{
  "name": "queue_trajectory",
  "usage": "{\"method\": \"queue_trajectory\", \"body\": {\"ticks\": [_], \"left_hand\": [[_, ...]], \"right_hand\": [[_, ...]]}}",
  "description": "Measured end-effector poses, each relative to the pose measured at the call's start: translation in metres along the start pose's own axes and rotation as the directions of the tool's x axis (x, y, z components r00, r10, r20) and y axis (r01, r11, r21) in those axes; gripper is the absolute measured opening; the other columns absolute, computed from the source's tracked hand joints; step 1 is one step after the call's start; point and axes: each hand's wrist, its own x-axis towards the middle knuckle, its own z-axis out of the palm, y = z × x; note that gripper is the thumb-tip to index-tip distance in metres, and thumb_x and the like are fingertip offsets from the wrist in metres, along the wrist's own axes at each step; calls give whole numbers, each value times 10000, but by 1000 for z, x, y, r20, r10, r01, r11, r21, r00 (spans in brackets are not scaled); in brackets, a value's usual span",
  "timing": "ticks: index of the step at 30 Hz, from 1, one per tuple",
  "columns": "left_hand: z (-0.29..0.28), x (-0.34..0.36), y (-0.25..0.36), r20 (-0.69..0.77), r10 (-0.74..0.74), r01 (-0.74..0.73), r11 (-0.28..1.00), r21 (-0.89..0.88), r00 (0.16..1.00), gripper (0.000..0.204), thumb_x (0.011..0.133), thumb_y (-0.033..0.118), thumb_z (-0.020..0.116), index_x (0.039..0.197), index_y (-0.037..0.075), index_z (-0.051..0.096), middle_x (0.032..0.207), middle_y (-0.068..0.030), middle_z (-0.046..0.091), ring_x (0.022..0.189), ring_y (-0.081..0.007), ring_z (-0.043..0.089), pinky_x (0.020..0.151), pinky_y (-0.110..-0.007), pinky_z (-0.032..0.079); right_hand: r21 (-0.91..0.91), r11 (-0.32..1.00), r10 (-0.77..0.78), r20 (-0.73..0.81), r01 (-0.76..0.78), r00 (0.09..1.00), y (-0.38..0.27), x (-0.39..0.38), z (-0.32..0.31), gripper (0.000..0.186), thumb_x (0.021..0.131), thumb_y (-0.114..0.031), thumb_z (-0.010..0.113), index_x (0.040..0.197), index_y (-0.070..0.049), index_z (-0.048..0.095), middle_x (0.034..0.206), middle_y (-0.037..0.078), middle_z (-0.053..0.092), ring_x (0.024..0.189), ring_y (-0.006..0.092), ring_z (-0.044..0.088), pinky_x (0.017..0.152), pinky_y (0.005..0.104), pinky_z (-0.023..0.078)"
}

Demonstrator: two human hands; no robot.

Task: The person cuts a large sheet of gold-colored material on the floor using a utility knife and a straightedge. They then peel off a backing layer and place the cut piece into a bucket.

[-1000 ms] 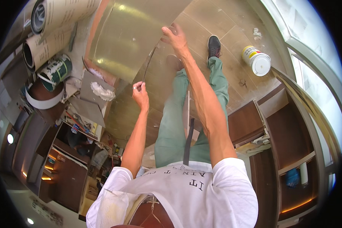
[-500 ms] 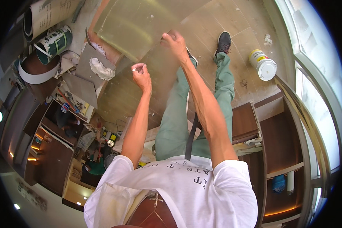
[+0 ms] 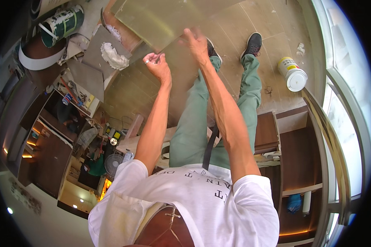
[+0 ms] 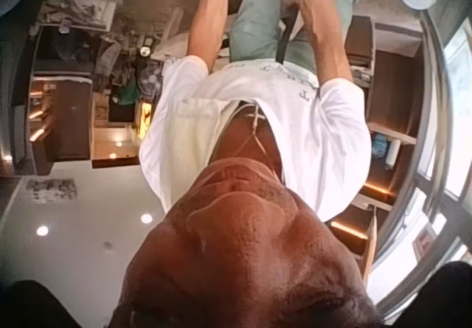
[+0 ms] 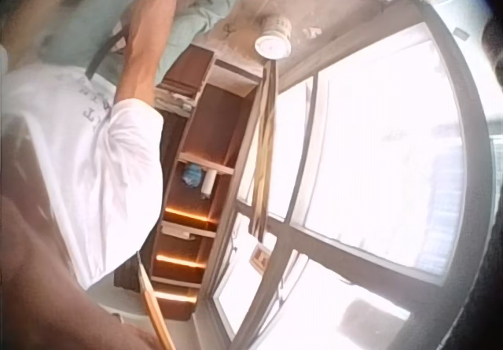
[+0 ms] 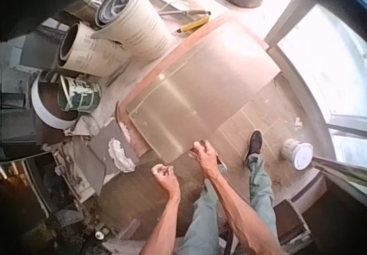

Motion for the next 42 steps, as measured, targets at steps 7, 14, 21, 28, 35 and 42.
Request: {"method": "queue_trajectory", "body": {"ticks": [7,14,21,28,35,42], "left_hand": [[-6,-13,5,105,-11,15,999,-31,994,311,851,-2,669,1092,16,472,943,-78,520,850,-164,559,744,-294,516],[-18,-48,18,360,95,-191,952,239,928,201,822,-38,632,1020,-3,621,899,-52,542,747,-142,552,674,-272,498],[-21,-75,23,679,142,-347,922,175,720,180,775,-17,643,942,48,635,829,-44,595,706,-136,561,654,-277,482],[18,-146,40,847,-42,-177,971,159,530,227,755,-11,666,969,42,615,758,-31,585,684,-97,561,646,-272,490],[74,-212,67,883,-155,-124,965,231,443,171,767,-5,657,883,30,536,718,-21,540,675,-102,553,706,-257,511],[82,-189,69,900,-214,-232,920,316,379,186,754,75,721,884,28,598,766,-123,606,725,-256,618,705,-336,515]], "right_hand": [[-159,987,-22,-80,9,997,-17,0,-5,661,890,-336,678,1347,27,368,1222,151,530,1090,281,579,858,429,538],[-83,930,-355,-447,357,821,-156,65,-83,780,853,-369,713,1405,4,307,1279,186,516,1112,299,579,848,442,539],[-226,953,-235,-127,203,964,-225,77,-102,774,815,-313,772,1333,98,369,1233,208,513,1037,284,565,817,427,578],[-204,953,-250,-105,225,963,-222,84,-111,709,878,-304,697,1329,108,337,1197,251,545,978,330,634,802,424,593],[-184,952,-263,-79,245,962,-212,86,-114,692,876,-312,698,1331,83,357,1103,215,602,930,272,651,734,389,597],[-124,971,-199,45,203,979,-193,75,-105,573,849,-373,706,1168,68,526,985,156,625,839,214,647,691,327,571]]}}
